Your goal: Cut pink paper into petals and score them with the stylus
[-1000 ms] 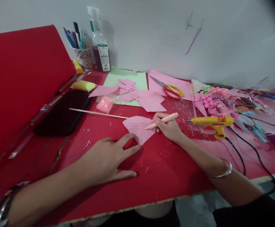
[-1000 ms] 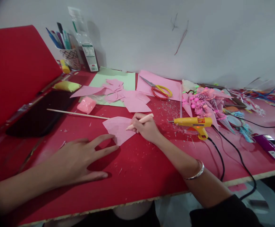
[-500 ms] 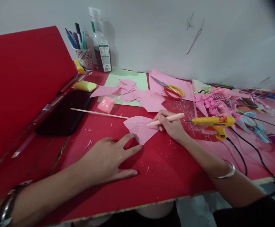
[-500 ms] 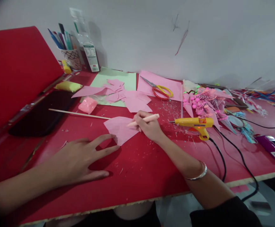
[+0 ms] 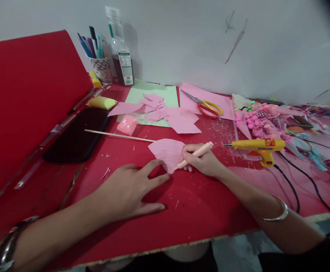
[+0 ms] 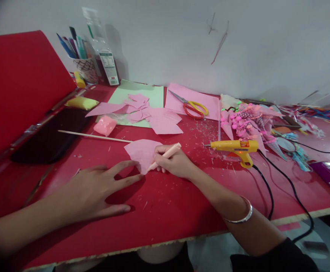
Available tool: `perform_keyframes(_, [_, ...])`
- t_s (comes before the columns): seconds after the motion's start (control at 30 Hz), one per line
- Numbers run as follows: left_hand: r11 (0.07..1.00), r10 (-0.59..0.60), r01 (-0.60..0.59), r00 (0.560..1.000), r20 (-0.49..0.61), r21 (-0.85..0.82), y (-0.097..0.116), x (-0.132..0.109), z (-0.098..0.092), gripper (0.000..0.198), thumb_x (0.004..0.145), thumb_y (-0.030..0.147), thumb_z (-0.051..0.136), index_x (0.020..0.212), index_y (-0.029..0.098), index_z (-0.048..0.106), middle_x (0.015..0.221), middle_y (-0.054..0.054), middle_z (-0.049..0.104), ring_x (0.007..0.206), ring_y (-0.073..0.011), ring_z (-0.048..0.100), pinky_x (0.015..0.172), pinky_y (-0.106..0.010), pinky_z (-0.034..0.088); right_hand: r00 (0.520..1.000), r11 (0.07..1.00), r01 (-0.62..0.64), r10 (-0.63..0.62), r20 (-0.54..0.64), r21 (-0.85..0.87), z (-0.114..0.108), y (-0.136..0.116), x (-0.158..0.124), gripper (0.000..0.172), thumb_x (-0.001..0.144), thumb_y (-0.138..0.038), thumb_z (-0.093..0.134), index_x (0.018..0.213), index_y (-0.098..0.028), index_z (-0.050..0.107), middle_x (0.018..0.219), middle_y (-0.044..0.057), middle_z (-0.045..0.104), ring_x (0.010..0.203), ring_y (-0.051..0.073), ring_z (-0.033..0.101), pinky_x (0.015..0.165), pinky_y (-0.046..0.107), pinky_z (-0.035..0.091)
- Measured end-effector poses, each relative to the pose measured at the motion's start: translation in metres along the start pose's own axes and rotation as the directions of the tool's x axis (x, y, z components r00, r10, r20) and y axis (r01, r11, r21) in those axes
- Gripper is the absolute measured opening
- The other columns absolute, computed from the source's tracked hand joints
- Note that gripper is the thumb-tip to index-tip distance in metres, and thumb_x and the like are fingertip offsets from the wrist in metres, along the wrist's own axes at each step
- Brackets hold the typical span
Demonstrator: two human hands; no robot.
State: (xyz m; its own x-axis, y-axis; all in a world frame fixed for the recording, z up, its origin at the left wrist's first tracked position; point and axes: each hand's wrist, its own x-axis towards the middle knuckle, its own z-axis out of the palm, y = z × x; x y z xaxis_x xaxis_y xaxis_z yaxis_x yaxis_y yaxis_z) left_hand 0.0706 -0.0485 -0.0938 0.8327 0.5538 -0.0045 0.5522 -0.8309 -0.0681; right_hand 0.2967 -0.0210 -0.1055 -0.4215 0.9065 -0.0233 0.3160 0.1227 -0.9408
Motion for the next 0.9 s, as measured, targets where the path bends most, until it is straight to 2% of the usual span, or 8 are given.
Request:
perform_keyframes(0.27, [1.0, -0.005, 0.005, 1.0, 0.004, 0.007, 0.0, 0.0, 0.0, 0.053, 0.08, 0.059, 0.034, 0.126, 0.033, 0.041, 0.127, -0.008, 0.043, 0.062, -0.0155, 0.056, 0.056, -0.032, 0.045, 0.995, 1.0, 0.004, -0.004, -0.097, -0.004, -0.008, 0.003, 0.004, 0.018, 0.074, -0.021, 0.045, 0.057, -0.015, 0.049, 0.049, -0.002, 0.055, 0.04, 0.005, 0.046, 0.036, 0.016, 0.033])
perform_keyframes(0.43, [1.0, -0.007, 0.007, 1.0, 0.012, 0.005, 0.0, 0.0, 0.0, 0.053, 0.08, 0.059, 0.034, 0.125, 0.033, 0.041, 0.128, -0.008, 0.042, 0.062, -0.0164, 0.056, 0.056, -0.033, 0.045, 0.986, 1.0, -0.002, 0.0, -0.165, -0.008, -0.009, 0.004, 0.006, 0.023, 0.076, -0.024, 0.044, 0.055, -0.015, 0.048, 0.048, -0.002, 0.055, 0.038, 0.004, 0.045, 0.036, 0.016, 0.033])
perform_keyframes(0.67, [1.0, -0.012, 0.012, 1.0, 0.002, -0.022, 0.001, 0.0, -0.001, 0.052, 0.08, 0.057, 0.036, 0.126, 0.033, 0.041, 0.129, -0.008, 0.04, 0.062, -0.017, 0.057, 0.055, -0.034, 0.045, 0.955, 0.999, 0.029, -0.041, -0.294, -0.043, -0.014, 0.01, 0.01, 0.024, 0.078, -0.024, 0.043, 0.057, -0.015, 0.05, 0.048, -0.002, 0.054, 0.038, 0.005, 0.045, 0.036, 0.016, 0.034])
perform_keyframes(0.9, [1.0, -0.01, 0.01, 1.0, 0.005, -0.007, 0.0, 0.001, -0.001, 0.053, 0.079, 0.058, 0.036, 0.125, 0.032, 0.042, 0.129, -0.008, 0.041, 0.062, -0.0168, 0.056, 0.056, -0.033, 0.045, 0.933, 0.997, 0.062, -0.076, -0.353, -0.051, -0.015, 0.014, 0.015, 0.023, 0.08, -0.028, 0.045, 0.063, -0.015, 0.053, 0.051, -0.003, 0.053, 0.042, 0.005, 0.046, 0.039, 0.017, 0.035])
